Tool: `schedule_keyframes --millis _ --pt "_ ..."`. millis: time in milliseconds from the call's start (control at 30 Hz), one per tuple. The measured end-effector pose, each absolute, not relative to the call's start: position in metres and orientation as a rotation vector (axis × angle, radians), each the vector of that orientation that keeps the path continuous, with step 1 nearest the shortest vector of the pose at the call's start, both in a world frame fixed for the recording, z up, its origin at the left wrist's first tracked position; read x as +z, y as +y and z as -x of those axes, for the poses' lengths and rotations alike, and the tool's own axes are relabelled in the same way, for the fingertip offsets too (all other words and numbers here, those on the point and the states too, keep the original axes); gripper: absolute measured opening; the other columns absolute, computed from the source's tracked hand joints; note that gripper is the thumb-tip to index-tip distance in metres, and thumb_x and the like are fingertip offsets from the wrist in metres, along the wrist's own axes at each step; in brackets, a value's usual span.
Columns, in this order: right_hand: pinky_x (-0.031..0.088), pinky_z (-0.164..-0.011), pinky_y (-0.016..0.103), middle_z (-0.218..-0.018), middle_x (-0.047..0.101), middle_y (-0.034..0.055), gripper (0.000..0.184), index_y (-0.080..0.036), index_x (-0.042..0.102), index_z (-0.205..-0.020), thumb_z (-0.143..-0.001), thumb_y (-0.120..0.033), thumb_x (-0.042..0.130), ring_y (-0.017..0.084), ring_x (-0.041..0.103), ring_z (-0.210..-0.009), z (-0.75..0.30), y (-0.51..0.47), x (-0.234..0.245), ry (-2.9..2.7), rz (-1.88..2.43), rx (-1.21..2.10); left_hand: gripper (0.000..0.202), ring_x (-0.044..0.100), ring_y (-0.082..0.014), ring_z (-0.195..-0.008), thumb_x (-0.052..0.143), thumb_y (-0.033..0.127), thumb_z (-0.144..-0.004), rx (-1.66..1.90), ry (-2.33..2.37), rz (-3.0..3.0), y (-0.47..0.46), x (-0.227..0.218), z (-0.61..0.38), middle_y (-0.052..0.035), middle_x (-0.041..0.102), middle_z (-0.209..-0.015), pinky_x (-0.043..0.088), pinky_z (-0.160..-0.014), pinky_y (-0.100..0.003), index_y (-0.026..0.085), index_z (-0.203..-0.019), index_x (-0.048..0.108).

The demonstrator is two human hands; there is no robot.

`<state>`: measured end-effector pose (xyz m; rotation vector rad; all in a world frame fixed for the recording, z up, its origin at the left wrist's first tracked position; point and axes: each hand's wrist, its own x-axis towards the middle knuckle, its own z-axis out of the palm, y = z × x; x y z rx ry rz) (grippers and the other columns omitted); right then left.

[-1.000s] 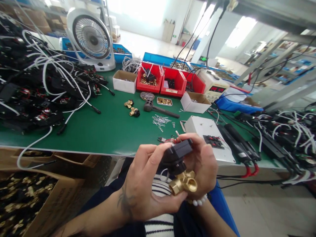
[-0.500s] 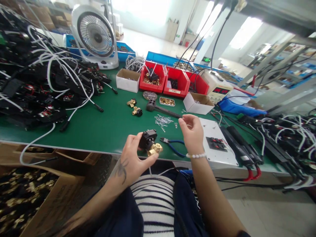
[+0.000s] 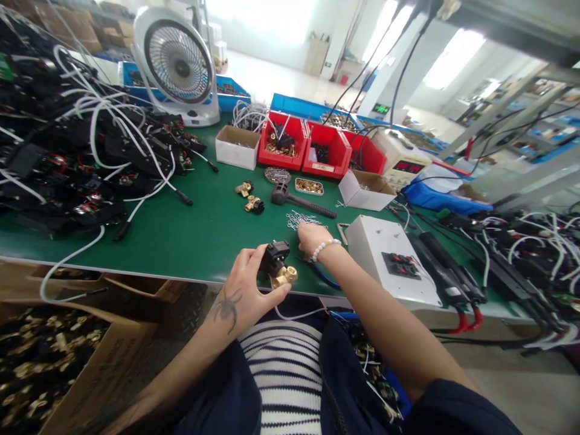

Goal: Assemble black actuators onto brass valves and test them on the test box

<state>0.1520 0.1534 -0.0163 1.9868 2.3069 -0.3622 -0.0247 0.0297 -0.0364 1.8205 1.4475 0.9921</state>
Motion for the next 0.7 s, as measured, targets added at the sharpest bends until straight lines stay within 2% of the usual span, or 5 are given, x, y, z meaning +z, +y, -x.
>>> schedule_keyframes --millis 133,233,400,467,700 --pt "0.049 -0.092 0.042 -0.098 0.067 0.0132 0.020 -0.007 0.066 -0.103 -0.085 -0.001 0.059 0.025 0.063 -0.099 -0.156 0.141 -0.009 2.380 -2.161 -0.479 0.068 0.056 -0.0254 -0.109 0.068 0.042 -0.077 1.058 1.435 -1.704 0.027 -0.040 0.023 -0.0078 0.049 -0.115 0.048 -0.101 -0.046 0.020 -0.137 0.044" --pt "0.052 -0.082 0.033 -0.088 0.066 0.0065 0.027 -0.010 0.062 -0.110 -0.086 -0.005 0.050 0.019 0.065 -0.085 -0.163 0.120 0.001 2.502 -2.212 -0.704 0.069 0.056 -0.0239 -0.108 0.069 0.042 -0.077 1.120 1.399 -1.624 0.024 -0.038 0.022 -0.0075 0.048 -0.114 0.051 -0.097 -0.043 0.019 -0.137 0.046" --pt "0.052 -0.070 0.026 -0.076 0.061 -0.0021 0.018 -0.018 0.065 -0.101 -0.083 -0.021 0.063 0.012 0.061 -0.070 -0.167 0.069 0.024 2.612 -2.047 -2.229 0.067 0.058 -0.0203 -0.101 0.070 0.038 -0.076 1.209 1.333 -1.656 0.015 -0.022 0.022 -0.0048 0.048 -0.108 0.056 -0.090 -0.038 0.020 -0.136 0.048" --pt "0.052 -0.070 0.025 -0.075 0.064 -0.0018 0.013 -0.019 0.069 -0.094 -0.081 -0.023 0.071 0.011 0.062 -0.070 -0.166 0.052 0.032 2.497 -1.965 -2.549 0.067 0.057 -0.0197 -0.100 0.070 0.036 -0.075 1.227 1.319 -1.712 0.010 -0.014 0.021 -0.0045 0.048 -0.106 0.056 -0.089 -0.038 0.019 -0.136 0.048" --pt "0.055 -0.068 0.019 -0.081 0.070 -0.0022 0.006 -0.023 0.071 -0.093 -0.089 -0.019 0.069 0.011 0.067 -0.074 -0.162 0.016 0.056 2.768 -2.082 -2.158 0.070 0.054 -0.0184 -0.095 0.070 0.035 -0.075 1.241 1.302 -1.970 -0.004 0.006 0.019 -0.0060 0.049 -0.105 0.055 -0.085 -0.034 0.015 -0.138 0.047"
